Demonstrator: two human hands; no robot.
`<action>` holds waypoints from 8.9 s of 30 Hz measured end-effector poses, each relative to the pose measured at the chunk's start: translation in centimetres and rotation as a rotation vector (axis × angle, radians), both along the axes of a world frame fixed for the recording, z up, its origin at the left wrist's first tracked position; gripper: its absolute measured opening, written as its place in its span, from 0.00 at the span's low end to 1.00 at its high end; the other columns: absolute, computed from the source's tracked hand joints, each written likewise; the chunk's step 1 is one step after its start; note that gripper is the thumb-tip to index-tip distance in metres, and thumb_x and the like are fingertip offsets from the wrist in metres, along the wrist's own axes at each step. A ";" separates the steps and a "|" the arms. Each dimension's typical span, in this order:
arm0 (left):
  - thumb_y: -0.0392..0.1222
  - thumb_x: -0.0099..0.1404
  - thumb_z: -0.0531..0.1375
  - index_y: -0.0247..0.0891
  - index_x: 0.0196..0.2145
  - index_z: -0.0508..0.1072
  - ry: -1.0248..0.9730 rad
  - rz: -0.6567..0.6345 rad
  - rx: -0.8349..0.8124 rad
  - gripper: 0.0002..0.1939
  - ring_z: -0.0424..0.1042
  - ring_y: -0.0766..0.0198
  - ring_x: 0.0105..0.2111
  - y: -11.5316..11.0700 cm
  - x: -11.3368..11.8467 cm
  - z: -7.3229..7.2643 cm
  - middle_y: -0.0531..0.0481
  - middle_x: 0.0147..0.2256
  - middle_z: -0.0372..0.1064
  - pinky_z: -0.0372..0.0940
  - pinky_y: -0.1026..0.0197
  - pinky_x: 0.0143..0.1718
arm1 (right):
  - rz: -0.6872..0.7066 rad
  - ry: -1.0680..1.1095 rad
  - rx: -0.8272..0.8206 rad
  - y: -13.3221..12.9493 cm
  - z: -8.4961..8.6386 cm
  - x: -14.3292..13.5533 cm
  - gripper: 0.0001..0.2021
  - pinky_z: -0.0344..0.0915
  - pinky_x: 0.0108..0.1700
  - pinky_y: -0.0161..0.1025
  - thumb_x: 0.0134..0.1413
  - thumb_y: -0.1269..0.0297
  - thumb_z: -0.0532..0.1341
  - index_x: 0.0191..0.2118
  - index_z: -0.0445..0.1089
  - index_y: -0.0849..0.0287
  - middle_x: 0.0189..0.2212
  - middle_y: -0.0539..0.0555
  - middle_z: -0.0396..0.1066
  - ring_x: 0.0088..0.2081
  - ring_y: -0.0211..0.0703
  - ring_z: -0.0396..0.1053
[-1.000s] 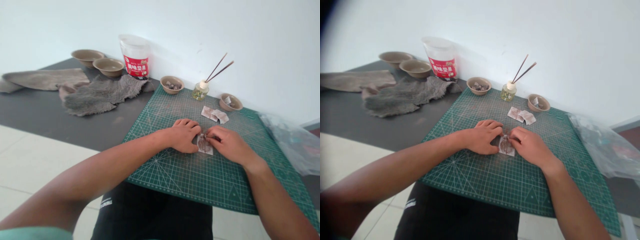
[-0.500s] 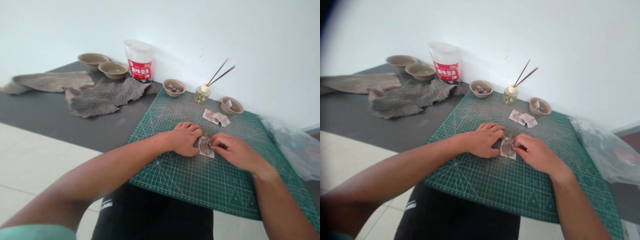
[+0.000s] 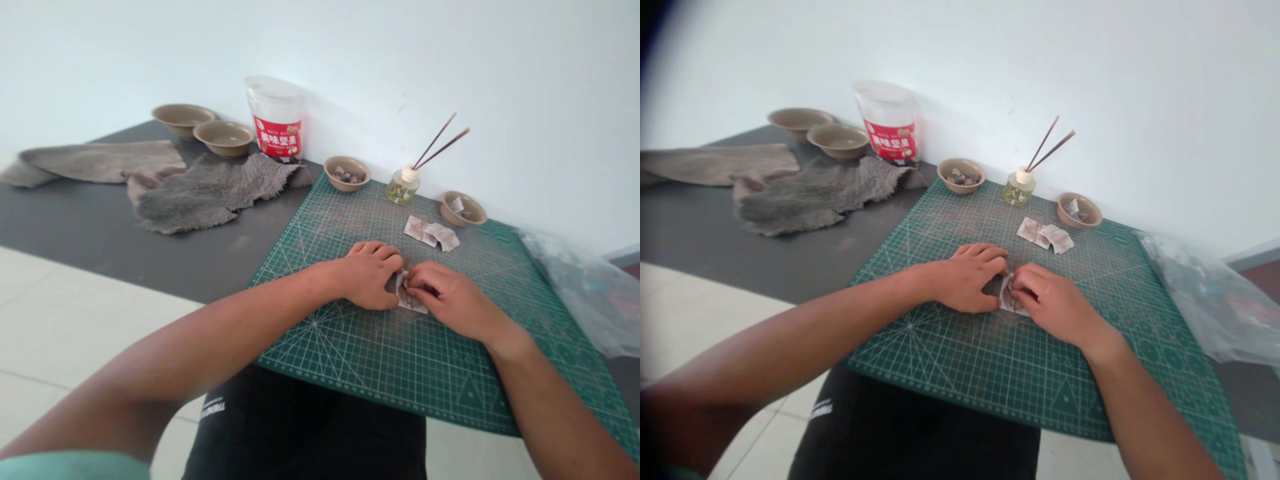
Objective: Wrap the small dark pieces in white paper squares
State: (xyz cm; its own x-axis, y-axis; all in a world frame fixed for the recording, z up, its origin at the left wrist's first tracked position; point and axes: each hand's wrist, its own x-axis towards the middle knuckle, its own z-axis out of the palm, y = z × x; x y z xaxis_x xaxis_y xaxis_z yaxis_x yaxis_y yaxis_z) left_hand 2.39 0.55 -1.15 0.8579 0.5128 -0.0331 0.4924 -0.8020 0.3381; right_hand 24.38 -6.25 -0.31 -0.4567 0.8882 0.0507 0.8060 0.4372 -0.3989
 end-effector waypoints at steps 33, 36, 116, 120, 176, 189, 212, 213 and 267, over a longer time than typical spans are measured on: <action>0.60 0.60 0.58 0.43 0.55 0.63 0.020 0.062 -0.008 0.30 0.44 0.41 0.68 -0.1 0.0 0.1 0.42 0.68 0.49 0.46 0.39 0.65 | -0.031 -0.038 0.031 0.2 0.3 0.2 0.03 0.67 0.43 0.45 0.63 0.66 0.59 0.38 0.70 0.54 0.39 0.53 0.73 0.39 0.46 0.71; 0.61 0.61 0.57 0.43 0.55 0.63 0.015 0.058 -0.017 0.30 0.44 0.41 0.68 -0.1 0.0 0.0 0.42 0.67 0.49 0.46 0.39 0.65 | 0.051 -0.035 -0.089 0.1 0.6 0.5 0.04 0.68 0.41 0.44 0.63 0.65 0.59 0.35 0.70 0.53 0.39 0.53 0.74 0.39 0.45 0.71; 0.60 0.61 0.56 0.41 0.55 0.63 0.030 0.038 -0.045 0.30 0.42 0.40 0.68 0.0 0.1 0.2 0.40 0.68 0.47 0.44 0.39 0.65 | 0.070 -0.045 -0.140 -0.2 1.1 0.5 0.06 0.66 0.41 0.42 0.64 0.64 0.58 0.36 0.71 0.53 0.37 0.51 0.73 0.39 0.44 0.71; 0.60 0.61 0.57 0.41 0.56 0.62 0.032 0.046 -0.041 0.30 0.42 0.40 0.68 0.0 0.1 0.2 0.39 0.68 0.47 0.44 0.39 0.65 | -0.037 -0.016 -0.014 -0.1 0.7 0.2 0.05 0.66 0.44 0.43 0.64 0.65 0.58 0.37 0.70 0.54 0.40 0.52 0.73 0.41 0.46 0.71; 0.61 0.61 0.56 0.41 0.56 0.62 0.013 0.049 -0.021 0.31 0.43 0.39 0.68 -0.1 0.1 0.1 0.40 0.68 0.47 0.46 0.38 0.64 | -0.089 -0.053 -0.018 0.3 0.7 0.0 0.03 0.64 0.42 0.44 0.64 0.65 0.58 0.37 0.69 0.54 0.38 0.52 0.72 0.39 0.45 0.70; 0.60 0.61 0.57 0.42 0.56 0.62 0.020 0.053 -0.027 0.30 0.43 0.39 0.68 -0.1 0.0 0.2 0.40 0.68 0.48 0.46 0.39 0.65 | 0.019 -0.077 -0.140 0.5 0.9 0.6 0.04 0.65 0.40 0.43 0.63 0.64 0.58 0.37 0.69 0.53 0.38 0.52 0.72 0.38 0.45 0.70; 0.60 0.60 0.57 0.42 0.57 0.62 0.038 0.047 -0.019 0.31 0.44 0.40 0.68 -0.1 0.2 0.2 0.41 0.67 0.48 0.47 0.39 0.64 | -0.071 -0.070 -0.010 0.4 0.9 -0.1 0.04 0.65 0.42 0.44 0.64 0.65 0.57 0.37 0.69 0.54 0.39 0.52 0.72 0.39 0.46 0.71; 0.60 0.60 0.57 0.42 0.57 0.62 0.039 0.054 -0.017 0.31 0.44 0.40 0.68 -0.1 0.2 0.2 0.41 0.67 0.48 0.47 0.39 0.64 | -0.088 -0.092 0.012 0.4 0.9 -0.1 0.04 0.65 0.42 0.44 0.63 0.65 0.58 0.37 0.69 0.54 0.38 0.52 0.72 0.39 0.46 0.71; 0.61 0.62 0.56 0.41 0.55 0.62 0.039 0.044 -0.024 0.30 0.42 0.39 0.68 -0.2 0.0 0.2 0.40 0.68 0.46 0.45 0.40 0.65 | 0.052 -0.036 -0.079 -0.2 1.0 0.7 0.05 0.65 0.43 0.42 0.65 0.64 0.58 0.37 0.70 0.54 0.39 0.51 0.72 0.40 0.44 0.70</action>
